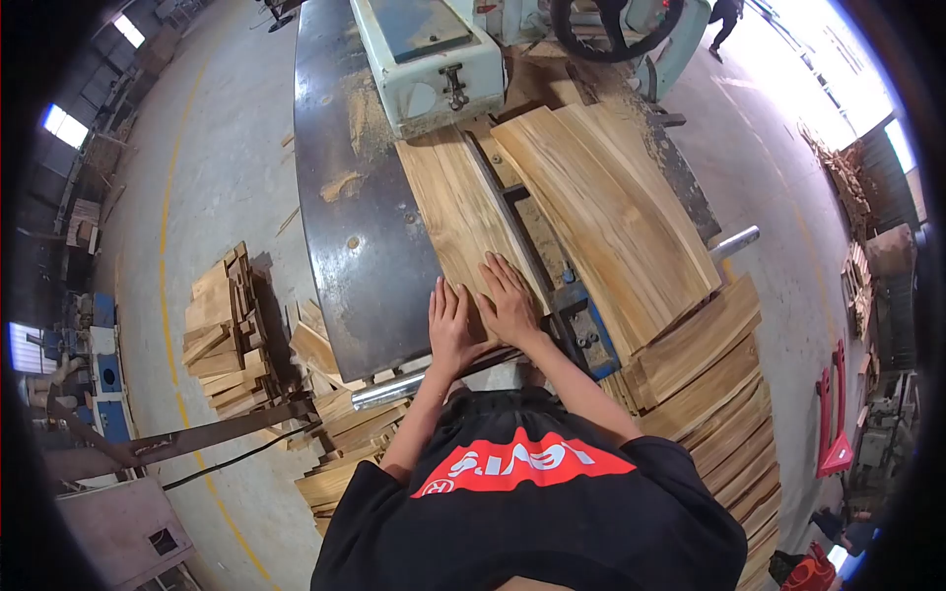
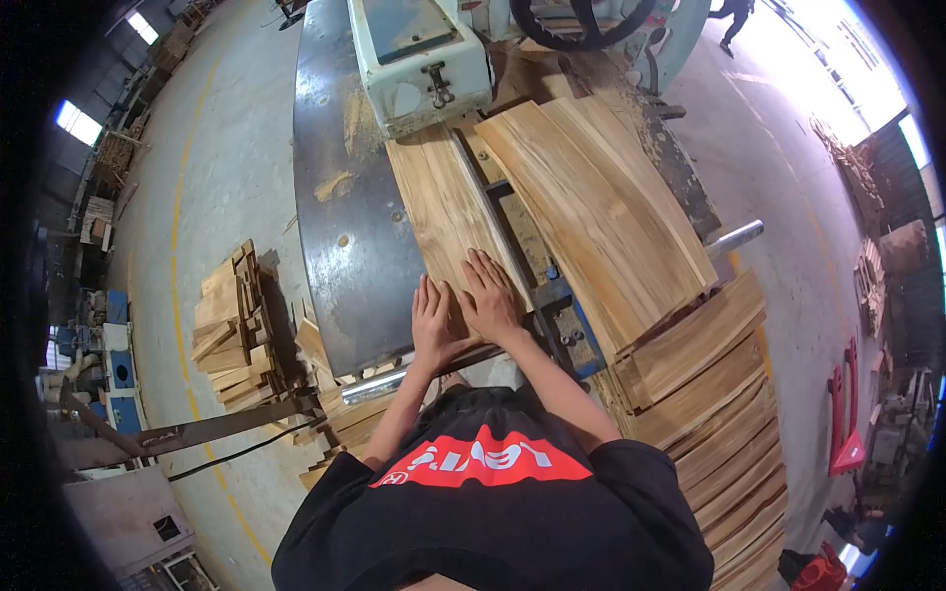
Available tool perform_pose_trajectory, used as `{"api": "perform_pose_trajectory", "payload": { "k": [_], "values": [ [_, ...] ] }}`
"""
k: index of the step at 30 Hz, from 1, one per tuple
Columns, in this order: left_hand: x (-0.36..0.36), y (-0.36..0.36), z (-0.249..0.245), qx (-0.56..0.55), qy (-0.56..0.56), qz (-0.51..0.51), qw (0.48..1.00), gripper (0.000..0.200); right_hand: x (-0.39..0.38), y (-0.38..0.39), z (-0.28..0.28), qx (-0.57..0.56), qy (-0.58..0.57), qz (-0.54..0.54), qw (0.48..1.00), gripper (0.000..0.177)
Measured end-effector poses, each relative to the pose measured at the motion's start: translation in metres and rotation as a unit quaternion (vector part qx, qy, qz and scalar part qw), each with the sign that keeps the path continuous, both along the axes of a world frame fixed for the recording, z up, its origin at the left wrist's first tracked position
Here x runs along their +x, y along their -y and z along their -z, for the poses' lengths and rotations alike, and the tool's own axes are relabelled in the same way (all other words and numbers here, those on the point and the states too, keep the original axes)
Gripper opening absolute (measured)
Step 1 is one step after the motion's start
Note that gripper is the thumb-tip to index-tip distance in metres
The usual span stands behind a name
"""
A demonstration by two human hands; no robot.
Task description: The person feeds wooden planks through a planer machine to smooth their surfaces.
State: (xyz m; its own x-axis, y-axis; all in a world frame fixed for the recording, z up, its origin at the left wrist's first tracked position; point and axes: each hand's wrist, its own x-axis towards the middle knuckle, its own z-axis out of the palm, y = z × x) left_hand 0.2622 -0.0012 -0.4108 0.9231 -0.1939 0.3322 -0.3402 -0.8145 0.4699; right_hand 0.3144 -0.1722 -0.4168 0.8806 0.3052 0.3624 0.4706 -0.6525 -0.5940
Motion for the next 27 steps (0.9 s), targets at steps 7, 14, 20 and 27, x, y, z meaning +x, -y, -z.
{"api": "perform_pose_trajectory", "payload": {
  "k": [7, 14, 20, 27],
  "values": [
    [0.061, -0.014, -0.006, 0.052, -0.030, -0.008, 0.998, 0.117, 0.066, -0.026, 0.003, 0.022, 0.027, 0.032, 0.999, 0.053],
    [0.109, -0.029, -0.020, 0.039, -0.056, 0.003, 0.998, 0.116, 0.106, -0.043, -0.004, 0.028, 0.015, 0.049, 0.998, 0.051],
    [0.158, -0.046, -0.022, 0.012, -0.052, 0.005, 0.999, 0.113, 0.156, -0.061, -0.005, 0.021, 0.038, 0.060, 0.997, 0.048],
    [0.182, -0.062, -0.017, -0.009, -0.038, -0.032, 0.999, 0.118, 0.196, -0.076, -0.001, 0.046, 0.066, 0.044, 0.996, 0.043]
  ]
}}
